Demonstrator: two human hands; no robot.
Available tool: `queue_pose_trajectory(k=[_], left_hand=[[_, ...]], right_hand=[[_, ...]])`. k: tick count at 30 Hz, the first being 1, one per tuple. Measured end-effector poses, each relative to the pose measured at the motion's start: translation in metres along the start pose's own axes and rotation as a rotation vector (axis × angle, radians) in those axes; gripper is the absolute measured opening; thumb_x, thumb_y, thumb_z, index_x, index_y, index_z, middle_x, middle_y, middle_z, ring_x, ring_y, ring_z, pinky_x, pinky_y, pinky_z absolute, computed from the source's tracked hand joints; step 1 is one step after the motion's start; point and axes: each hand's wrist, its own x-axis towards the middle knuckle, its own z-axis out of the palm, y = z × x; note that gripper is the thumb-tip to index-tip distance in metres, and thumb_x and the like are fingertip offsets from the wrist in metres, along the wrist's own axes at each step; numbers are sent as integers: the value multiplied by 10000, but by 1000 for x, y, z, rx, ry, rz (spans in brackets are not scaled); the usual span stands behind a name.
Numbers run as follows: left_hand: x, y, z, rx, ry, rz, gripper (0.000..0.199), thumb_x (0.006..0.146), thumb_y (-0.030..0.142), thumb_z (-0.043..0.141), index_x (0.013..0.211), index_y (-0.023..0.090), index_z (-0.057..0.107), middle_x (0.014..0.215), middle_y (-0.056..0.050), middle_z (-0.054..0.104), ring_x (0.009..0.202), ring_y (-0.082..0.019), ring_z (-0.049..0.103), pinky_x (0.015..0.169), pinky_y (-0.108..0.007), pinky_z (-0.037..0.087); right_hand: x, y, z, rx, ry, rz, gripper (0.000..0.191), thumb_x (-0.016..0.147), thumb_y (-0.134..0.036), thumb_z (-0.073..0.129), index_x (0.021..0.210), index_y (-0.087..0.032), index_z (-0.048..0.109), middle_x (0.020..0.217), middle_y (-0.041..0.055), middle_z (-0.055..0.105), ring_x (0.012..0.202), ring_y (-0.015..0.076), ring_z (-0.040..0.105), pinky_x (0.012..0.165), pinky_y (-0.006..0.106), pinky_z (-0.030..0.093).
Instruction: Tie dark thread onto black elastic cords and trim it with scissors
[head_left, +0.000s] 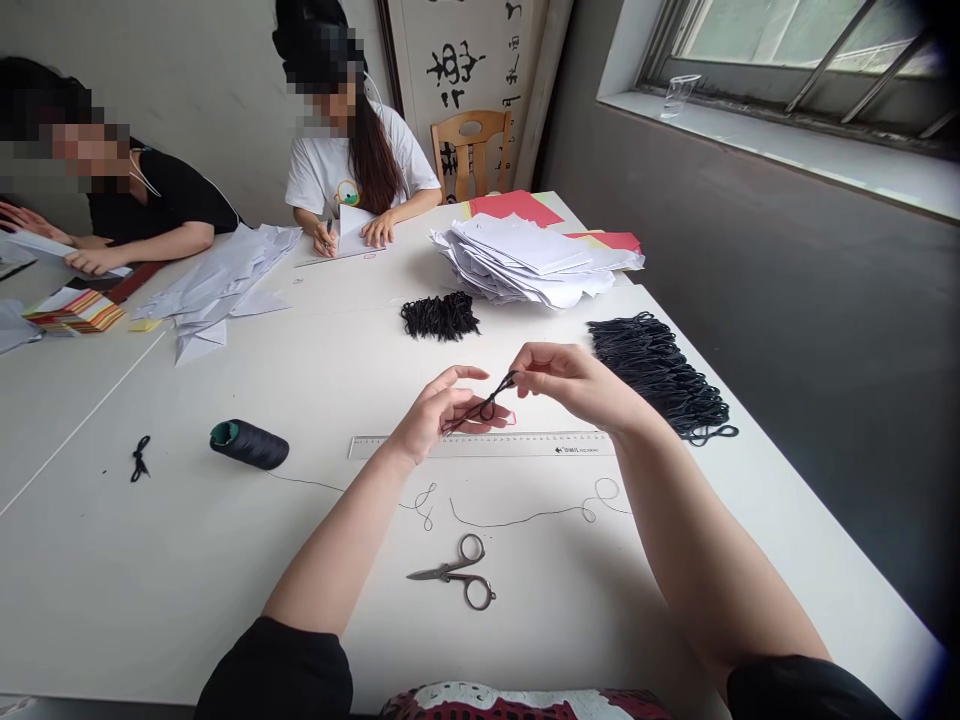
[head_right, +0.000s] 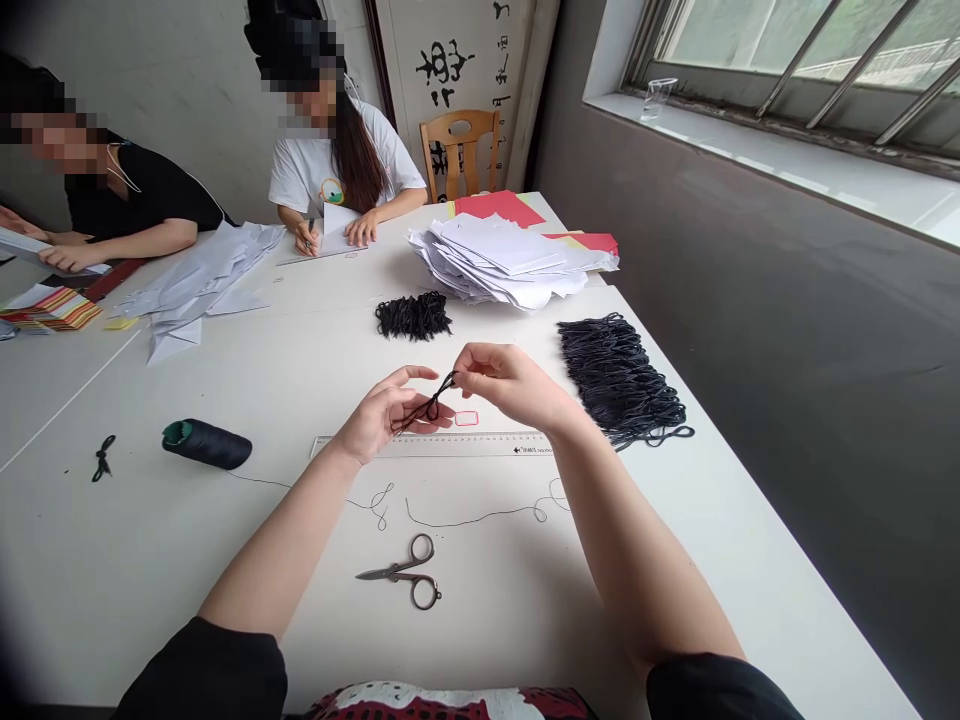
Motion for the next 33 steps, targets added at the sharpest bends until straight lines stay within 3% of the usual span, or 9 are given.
queue_pose_trajectory(k=[2,6,9,15,18,24,27,30,33], left_hand=[[2,-3,2,42,-10,7,435,828,471,647,1160,193,599,875,-93,766,822,-220,733,779,-348,540],[6,-10,8,111,120,36,372,741,489,758,860,138,722,773,-92,748,739,-195,719,718,-314,557],[7,-13,12,135,160,40,367,717,490,779,815,138,752,777,-94,750,724,-189,714,708,-315,565],[8,-17,15,232,136,10,379,746,505,751,862,145,777,772,-95,749,687,-175,703,686,-298,571],[11,-23,13,286,71,-24,404,774,520,721,957,164,779,820,-101,759,690,-173,705,687,-299,580],[23,-51,7,401,35,-27,439,781,567,680,893,155,786,1108,-140,732,717,-166,698,722,-319,599],[28,-64,3,428,88,-26,458,759,592,680,811,148,777,1000,-139,755,708,-182,695,699,-327,602],[31,-71,1,443,114,-32,467,744,608,682,745,148,759,899,-128,758,693,-186,692,670,-322,600],[32,-71,0,448,116,-37,473,741,611,683,697,143,739,935,-131,753,690,-178,686,670,-317,598]], right_hand=[[-1,-1,0,-18,-61,18,245,852,-412,602,800,-172,598,755,34,622,739,157,564,683,308,443],[-1,-2,1,32,-16,22,305,853,-461,629,891,-159,625,821,49,653,752,152,603,713,311,492],[0,-1,4,69,-2,52,382,820,-457,680,1042,-148,649,867,59,687,755,151,635,724,313,517],[-1,-1,6,14,88,41,231,801,-373,698,807,-142,708,733,57,696,676,150,641,620,291,504],[-13,-9,-10,-98,184,43,220,805,-370,697,829,-154,731,716,56,700,665,154,642,592,291,490],[-60,-12,-68,-254,493,134,267,774,-421,722,862,-169,745,713,56,695,680,178,657,653,335,523],[-85,0,-92,-320,618,218,278,771,-451,716,860,-188,743,725,65,697,702,204,662,650,356,524],[-106,15,-105,-390,633,343,276,784,-471,696,851,-208,744,732,69,699,710,210,657,600,338,497],[-121,34,-113,-318,651,399,326,761,-503,711,871,-198,744,758,76,701,727,202,653,611,326,502]])
